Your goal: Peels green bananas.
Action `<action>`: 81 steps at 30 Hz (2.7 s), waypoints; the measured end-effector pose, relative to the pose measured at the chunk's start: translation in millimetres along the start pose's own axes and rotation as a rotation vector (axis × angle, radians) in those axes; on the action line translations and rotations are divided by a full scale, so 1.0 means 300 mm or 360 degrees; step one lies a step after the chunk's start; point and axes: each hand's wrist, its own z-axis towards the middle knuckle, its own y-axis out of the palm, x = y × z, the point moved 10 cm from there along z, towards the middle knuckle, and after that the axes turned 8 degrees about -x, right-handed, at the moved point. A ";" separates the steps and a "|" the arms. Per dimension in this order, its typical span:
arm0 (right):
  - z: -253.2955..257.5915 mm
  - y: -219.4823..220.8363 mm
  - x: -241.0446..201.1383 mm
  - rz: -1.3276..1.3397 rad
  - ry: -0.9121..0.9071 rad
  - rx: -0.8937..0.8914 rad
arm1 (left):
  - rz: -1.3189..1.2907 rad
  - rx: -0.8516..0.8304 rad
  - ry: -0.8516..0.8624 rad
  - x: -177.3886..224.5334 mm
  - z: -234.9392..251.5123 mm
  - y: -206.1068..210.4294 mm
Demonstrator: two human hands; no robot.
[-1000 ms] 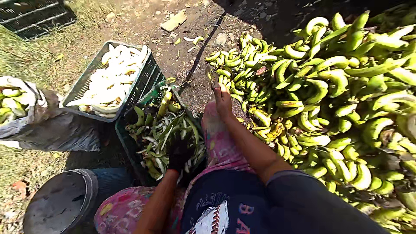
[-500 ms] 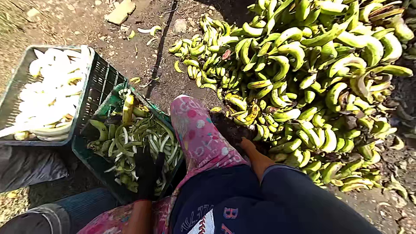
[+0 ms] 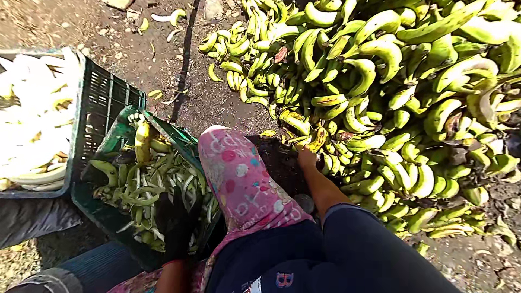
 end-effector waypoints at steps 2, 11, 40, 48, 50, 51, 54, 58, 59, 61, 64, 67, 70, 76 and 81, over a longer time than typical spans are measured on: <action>0.028 0.018 -0.006 -0.0036 0.0024 -0.0036 | -0.0095 0.0062 -0.0015 -0.021 -0.071 -0.047; 0.123 0.089 0.050 -0.0198 0.0110 -0.0059 | -0.0181 0.0650 -0.0157 -0.369 -0.369 -0.097; -0.715 -0.813 -0.952 0.1768 -0.1602 0.0118 | -0.1874 -0.0110 0.0654 0.161 -0.139 -0.354; -1.140 -0.452 -1.455 0.1597 -0.2047 -0.0733 | -0.3282 0.0066 0.0801 0.037 0.024 -0.435; -1.130 -0.273 -1.514 0.1560 -0.1946 -0.0953 | -0.3713 0.0339 0.0517 -0.104 0.000 -0.410; -1.110 -0.187 -1.535 0.1524 -0.1844 -0.1042 | -0.3699 0.0508 0.0388 -0.178 -0.034 -0.392; -1.011 0.030 -1.539 0.1183 -0.1443 -0.1106 | -0.3081 0.0885 -0.0007 -0.372 -0.165 -0.309; -0.992 0.131 -1.460 0.0738 -0.1519 -0.0803 | -0.2175 0.0964 -0.0574 -0.508 -0.297 -0.216; -1.014 0.148 -1.438 0.0682 -0.1569 -0.0794 | -0.2192 0.1026 -0.0588 -0.517 -0.312 -0.214; -1.047 0.194 -1.416 0.0476 -0.1671 -0.0845 | -0.2169 0.1130 -0.0623 -0.514 -0.329 -0.235; -1.091 0.181 -1.442 0.0194 -0.1737 -0.0823 | -0.2030 0.1134 -0.0544 -0.459 -0.314 -0.299; -1.291 -0.034 -1.518 0.0349 -0.2076 -0.0550 | -0.1959 0.1218 -0.0288 -0.398 -0.295 -0.383; -1.475 -0.220 -1.519 0.0734 -0.2464 -0.0215 | -0.1860 0.1266 -0.0304 -0.378 -0.293 -0.407; -1.040 0.253 -1.418 0.0022 -0.1520 -0.0842 | -0.2098 0.1253 -0.0225 -0.388 -0.310 -0.406; -1.072 0.177 -1.388 0.0197 -0.1590 -0.0901 | -0.2479 0.1050 -0.0242 -0.463 -0.307 -0.292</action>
